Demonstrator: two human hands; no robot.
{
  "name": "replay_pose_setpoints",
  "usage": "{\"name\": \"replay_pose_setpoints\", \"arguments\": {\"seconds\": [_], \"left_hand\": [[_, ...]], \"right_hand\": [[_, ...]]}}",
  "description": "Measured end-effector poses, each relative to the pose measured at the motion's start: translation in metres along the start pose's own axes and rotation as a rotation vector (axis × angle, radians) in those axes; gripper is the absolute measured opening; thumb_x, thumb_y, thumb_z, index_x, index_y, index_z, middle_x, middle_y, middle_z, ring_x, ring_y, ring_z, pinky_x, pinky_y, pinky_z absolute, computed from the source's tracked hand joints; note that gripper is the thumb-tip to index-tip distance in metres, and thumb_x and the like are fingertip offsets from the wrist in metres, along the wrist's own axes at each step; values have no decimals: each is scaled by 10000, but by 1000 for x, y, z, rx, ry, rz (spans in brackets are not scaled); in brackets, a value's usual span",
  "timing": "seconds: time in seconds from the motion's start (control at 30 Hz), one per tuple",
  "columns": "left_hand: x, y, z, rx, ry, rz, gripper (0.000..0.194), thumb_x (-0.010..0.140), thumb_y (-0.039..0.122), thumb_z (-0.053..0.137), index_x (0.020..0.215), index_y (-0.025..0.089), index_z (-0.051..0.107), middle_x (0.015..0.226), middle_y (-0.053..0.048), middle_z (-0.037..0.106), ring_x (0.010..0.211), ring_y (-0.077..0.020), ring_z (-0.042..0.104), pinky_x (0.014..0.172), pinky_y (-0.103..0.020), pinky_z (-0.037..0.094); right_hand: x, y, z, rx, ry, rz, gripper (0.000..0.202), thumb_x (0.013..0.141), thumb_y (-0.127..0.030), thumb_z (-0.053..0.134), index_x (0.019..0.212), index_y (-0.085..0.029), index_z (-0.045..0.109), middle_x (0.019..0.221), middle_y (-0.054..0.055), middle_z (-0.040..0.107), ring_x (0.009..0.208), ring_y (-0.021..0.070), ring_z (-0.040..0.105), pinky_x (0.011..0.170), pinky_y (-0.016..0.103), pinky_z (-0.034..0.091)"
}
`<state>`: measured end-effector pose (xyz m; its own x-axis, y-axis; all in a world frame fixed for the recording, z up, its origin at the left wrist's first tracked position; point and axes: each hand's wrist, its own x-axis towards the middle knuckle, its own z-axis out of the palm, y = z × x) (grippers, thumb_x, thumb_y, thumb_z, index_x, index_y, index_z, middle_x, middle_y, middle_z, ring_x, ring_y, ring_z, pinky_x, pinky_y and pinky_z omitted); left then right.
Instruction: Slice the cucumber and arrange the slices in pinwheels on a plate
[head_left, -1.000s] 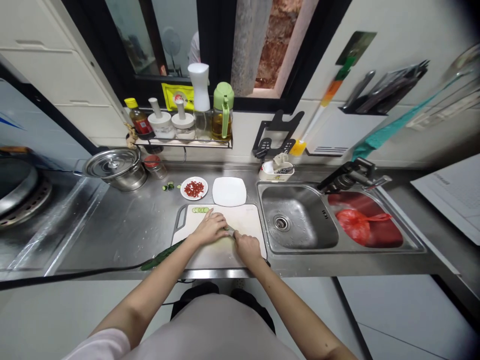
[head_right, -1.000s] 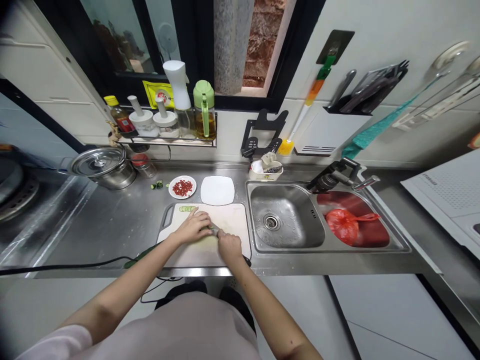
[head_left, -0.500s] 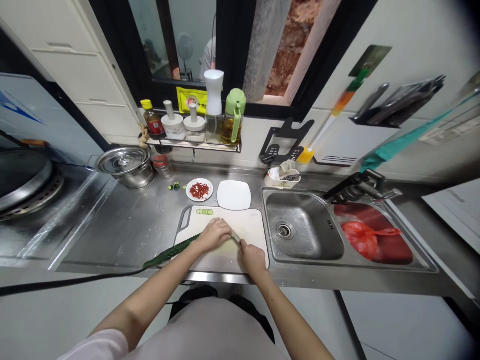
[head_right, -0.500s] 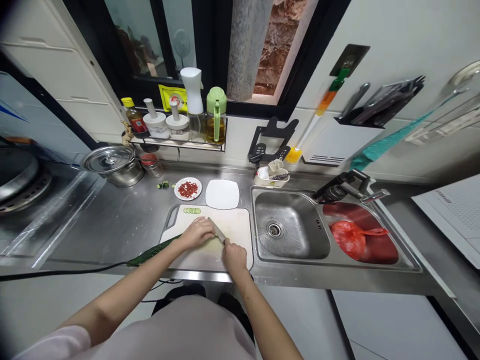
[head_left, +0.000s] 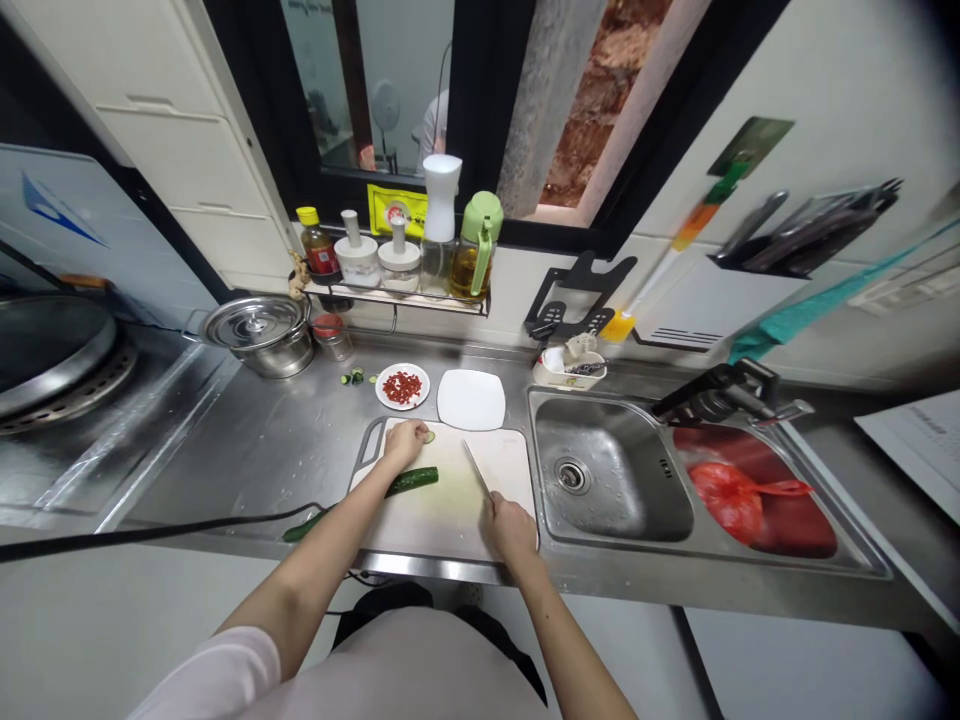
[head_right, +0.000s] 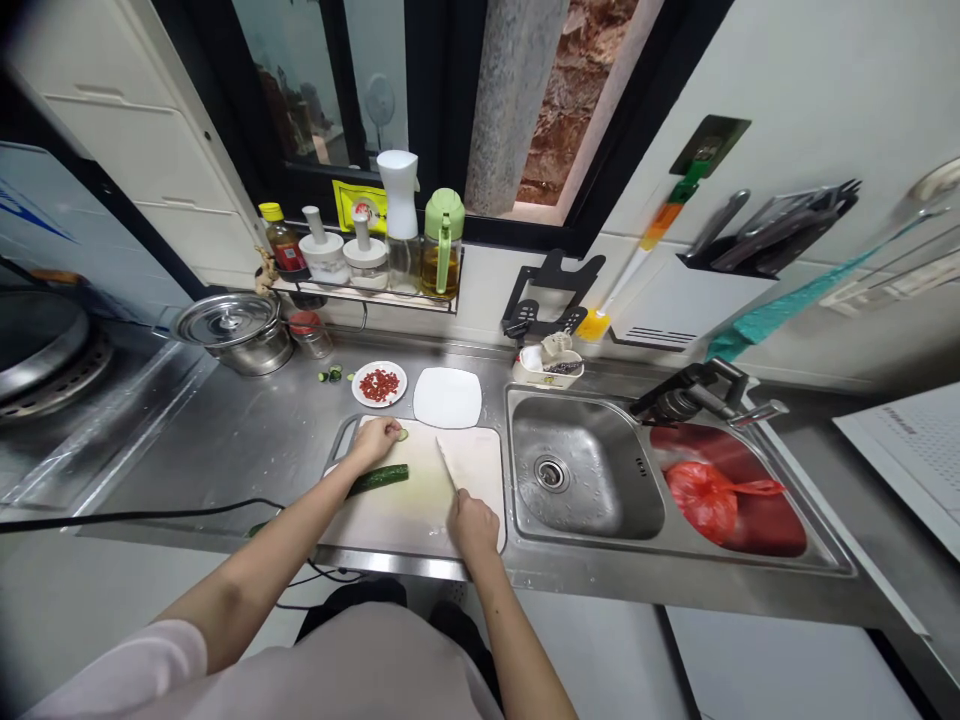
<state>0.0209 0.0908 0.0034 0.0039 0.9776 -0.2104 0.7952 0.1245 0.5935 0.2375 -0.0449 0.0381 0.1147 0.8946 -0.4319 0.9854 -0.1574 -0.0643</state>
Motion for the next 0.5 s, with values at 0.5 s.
{"name": "replay_pose_setpoints", "arguments": {"seconds": [0.5], "left_hand": [[14, -3, 8, 163, 35, 86, 236, 842, 173, 503, 1028, 215, 644, 884, -55, 713, 940, -226, 615, 898, -361, 368]], "right_hand": [[-3, -4, -9, -3, -25, -4, 371, 986, -287, 298, 1141, -177, 616, 975, 152, 712, 946, 242, 680, 767, 318, 454]]}}
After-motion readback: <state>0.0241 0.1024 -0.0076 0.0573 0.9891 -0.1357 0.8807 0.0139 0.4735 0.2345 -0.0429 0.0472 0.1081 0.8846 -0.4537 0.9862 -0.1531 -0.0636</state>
